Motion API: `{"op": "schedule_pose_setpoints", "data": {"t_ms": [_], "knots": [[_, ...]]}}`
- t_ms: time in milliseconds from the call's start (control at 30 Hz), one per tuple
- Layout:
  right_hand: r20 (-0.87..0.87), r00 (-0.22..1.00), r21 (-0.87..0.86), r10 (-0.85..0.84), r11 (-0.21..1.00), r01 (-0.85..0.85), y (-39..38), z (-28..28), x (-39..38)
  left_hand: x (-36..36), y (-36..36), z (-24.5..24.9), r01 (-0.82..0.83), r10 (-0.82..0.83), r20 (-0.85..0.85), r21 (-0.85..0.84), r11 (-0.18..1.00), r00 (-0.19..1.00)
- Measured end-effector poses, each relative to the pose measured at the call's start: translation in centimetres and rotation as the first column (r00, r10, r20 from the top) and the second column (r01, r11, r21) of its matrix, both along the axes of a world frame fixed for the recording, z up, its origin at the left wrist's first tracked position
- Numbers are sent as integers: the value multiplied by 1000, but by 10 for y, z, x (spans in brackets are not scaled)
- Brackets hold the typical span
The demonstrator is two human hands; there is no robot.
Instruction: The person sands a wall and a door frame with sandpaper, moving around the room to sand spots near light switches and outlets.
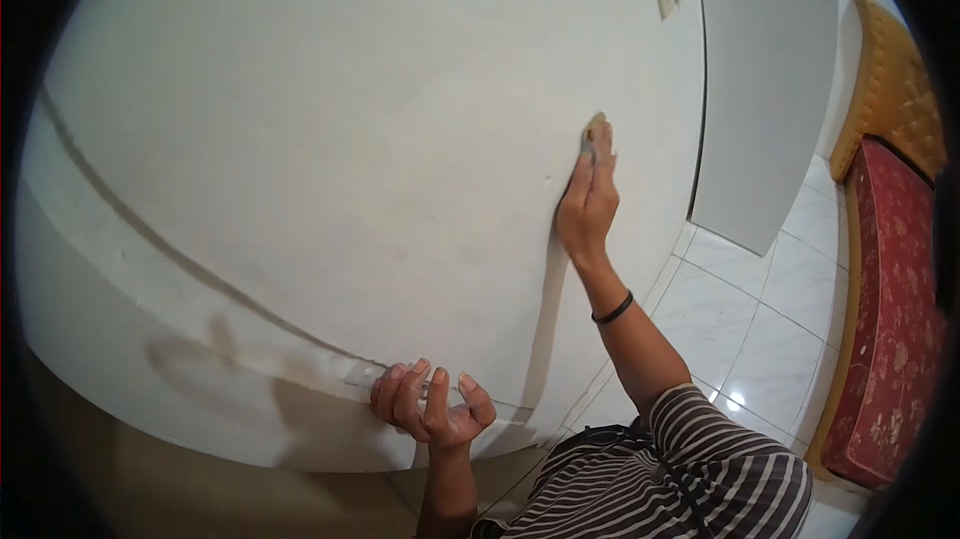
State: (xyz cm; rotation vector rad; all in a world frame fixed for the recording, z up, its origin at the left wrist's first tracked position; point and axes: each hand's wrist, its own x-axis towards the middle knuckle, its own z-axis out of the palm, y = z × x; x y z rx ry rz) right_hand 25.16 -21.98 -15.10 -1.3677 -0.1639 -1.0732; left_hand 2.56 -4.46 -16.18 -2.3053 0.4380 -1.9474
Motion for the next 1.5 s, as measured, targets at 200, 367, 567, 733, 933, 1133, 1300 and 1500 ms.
{"op": "schedule_pose_setpoints", "data": {"t_ms": [200,367,567,733,933,1133,1300,1500], "knots": [[379,924,-368,48,924,103,11,16,-39,29,-27,3,-111,111,4,17,994,994],[489,873,-375,4,904,206,-25,11,26,32,-19,-1,-190,189,47,27,981,981],[-38,996,48,81,996,-79,-70,21,83,29,-21,-4,-196,197,37,-9,980,980],[485,828,-551,281,834,40,-44,27,19,30,-21,-3,-223,223,36,-1,975,974],[146,989,-45,-26,998,33,-89,-3,118,32,-20,-5,-312,312,40,-17,950,949],[214,976,-289,33,957,32,-87,-19,94,36,-26,-1,-310,312,95,-31,950,945],[471,856,-529,213,845,80,-83,-8,65,37,-31,3,-386,382,129,8,922,915],[33,993,-191,-116,974,120,-130,-3,156,49,-35,-5,-379,390,176,-96,920,904]]}}
